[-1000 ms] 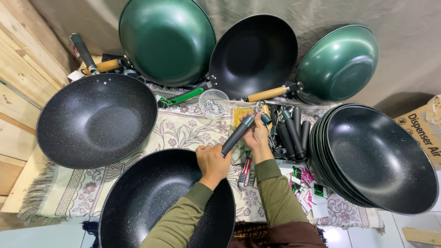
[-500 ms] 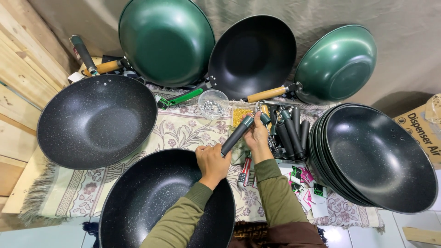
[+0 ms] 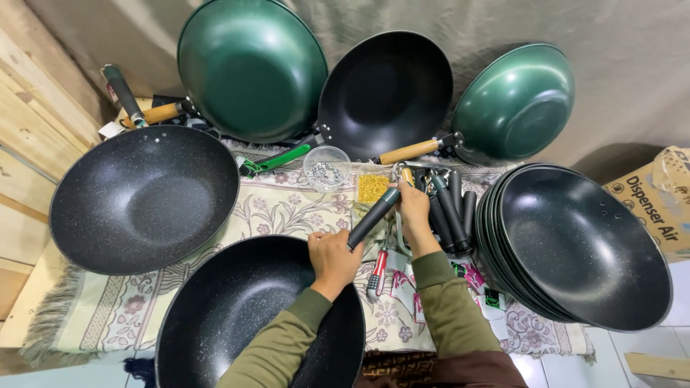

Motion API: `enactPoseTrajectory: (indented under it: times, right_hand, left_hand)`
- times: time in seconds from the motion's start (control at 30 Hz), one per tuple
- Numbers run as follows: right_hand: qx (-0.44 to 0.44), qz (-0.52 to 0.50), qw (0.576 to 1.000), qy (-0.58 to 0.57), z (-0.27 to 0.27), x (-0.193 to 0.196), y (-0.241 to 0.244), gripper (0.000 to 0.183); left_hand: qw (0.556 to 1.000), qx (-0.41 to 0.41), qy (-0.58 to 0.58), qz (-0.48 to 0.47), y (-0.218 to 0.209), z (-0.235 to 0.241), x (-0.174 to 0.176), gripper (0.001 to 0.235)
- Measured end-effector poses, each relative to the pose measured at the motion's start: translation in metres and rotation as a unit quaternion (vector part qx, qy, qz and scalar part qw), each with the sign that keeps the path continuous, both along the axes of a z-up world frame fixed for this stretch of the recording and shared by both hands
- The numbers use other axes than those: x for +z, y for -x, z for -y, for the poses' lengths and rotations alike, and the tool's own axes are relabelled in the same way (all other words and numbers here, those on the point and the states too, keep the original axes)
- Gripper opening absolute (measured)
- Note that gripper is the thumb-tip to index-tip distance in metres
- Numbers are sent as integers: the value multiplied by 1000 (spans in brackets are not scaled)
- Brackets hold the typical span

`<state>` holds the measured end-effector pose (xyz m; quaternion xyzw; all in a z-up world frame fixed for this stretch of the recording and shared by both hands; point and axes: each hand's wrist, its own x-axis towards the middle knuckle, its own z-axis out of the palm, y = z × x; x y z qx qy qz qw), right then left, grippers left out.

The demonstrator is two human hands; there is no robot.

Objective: The person is seen attaching handles to various woks and then using a cloth to wipe the inside of one of the woks.

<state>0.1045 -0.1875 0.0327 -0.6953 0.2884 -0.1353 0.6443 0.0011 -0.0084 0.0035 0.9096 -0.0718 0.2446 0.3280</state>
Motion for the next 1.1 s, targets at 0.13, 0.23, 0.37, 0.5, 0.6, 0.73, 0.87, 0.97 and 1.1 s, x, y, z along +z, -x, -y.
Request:
enactPoseTrajectory:
  times: [0.13, 0.23, 0.37, 0.5, 0.6, 0.73, 0.87, 0.97, 1.1]
  right_hand:
    - [-1, -43, 986, 159, 45, -26, -10, 27]
    - [15, -25, 965, 259, 46, 9, 5, 16]
    - [55, -18, 915, 400, 36, 55, 12, 12]
    - [145, 2, 881, 451, 22, 64, -8, 13]
    - [230, -66, 833, 498, 6, 49, -31, 15]
    - [319, -138, 764, 544, -12, 17, -58, 18]
    - [359, -142, 687, 616, -13, -24, -76, 23]
    - [376, -121, 666, 633, 0, -57, -103, 25]
    - [395, -94, 640, 652, 0, -59, -103, 25]
  left_hand:
    - [999, -36, -5, -27, -3, 11, 6, 29]
    - [997, -67, -34, -25, -7, 19, 7, 35]
    - [980, -148, -59, -116, -11, 15, 48, 37]
    - [923, -217, -26, -317, -40, 1, 100, 51]
    - [954, -187, 27, -233, -77, 4, 87, 27]
    - [970, -142, -31, -194, -144, 25, 2, 14]
    - [967, -109, -120, -196, -171, 42, -31, 20]
    - [974, -98, -147, -142, -168, 47, -23, 16]
    - [979, -74, -176, -66, -161, 49, -26, 12]
